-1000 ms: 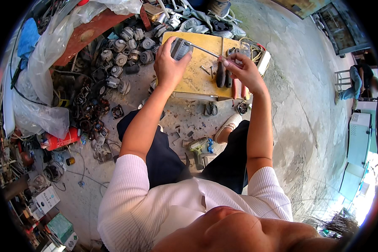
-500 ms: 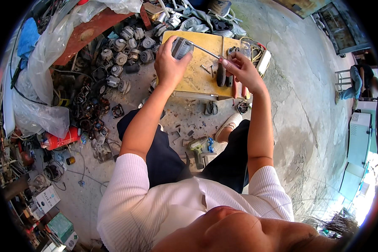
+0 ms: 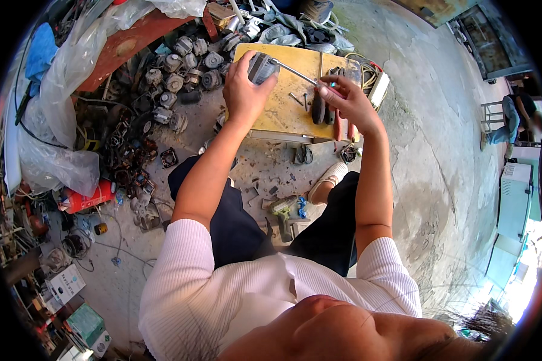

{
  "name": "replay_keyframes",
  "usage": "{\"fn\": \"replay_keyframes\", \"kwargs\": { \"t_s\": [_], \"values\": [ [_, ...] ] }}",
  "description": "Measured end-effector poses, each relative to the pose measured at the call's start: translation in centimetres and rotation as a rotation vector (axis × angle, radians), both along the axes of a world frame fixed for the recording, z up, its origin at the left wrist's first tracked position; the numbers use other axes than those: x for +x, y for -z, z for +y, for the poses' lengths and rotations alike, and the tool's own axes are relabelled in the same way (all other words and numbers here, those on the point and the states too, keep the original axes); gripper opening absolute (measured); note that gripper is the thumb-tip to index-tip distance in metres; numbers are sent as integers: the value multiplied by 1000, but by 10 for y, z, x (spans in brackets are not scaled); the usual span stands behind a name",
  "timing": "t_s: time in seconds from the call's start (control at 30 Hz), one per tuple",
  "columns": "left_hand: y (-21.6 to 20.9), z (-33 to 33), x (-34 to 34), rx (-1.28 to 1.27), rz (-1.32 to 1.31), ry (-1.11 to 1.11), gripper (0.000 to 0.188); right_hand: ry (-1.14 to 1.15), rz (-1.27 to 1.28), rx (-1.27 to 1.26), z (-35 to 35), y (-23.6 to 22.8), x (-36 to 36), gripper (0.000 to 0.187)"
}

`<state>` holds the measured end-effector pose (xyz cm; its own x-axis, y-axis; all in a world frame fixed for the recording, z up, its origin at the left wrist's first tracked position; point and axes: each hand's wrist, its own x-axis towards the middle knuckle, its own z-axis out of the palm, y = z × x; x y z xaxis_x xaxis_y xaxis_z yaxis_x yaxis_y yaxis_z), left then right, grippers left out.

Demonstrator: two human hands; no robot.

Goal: The person disassembles a small electric motor housing by removing screws with a screwdriver and then pulling the housing components apart by hand.

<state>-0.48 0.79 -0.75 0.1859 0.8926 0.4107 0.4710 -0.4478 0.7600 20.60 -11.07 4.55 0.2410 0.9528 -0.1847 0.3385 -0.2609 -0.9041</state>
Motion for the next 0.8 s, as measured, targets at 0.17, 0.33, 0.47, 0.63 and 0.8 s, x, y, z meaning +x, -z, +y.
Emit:
{"fn": "replay_keyframes", "kwargs": {
  "t_s": [0.17,0.33,0.47,0.63,0.8],
  "values": [
    [-2,-2,0,-12,9,-6,64,-91,-62,-172,4,10,15,51],
    [-1,-2,2,13,36,-7,65,26,-135,126,5,37,12,50],
    [-5,-3,0,-36,28,-1,66,-55,-68,-127,2,5,9,49],
    [-5,-3,0,-13,28,5,64,-46,-123,-248,-1,-12,-1,49],
    [-5,-4,1,-18,19,0,63,-60,-34,-141,1,-9,1,46]
  ]
}}
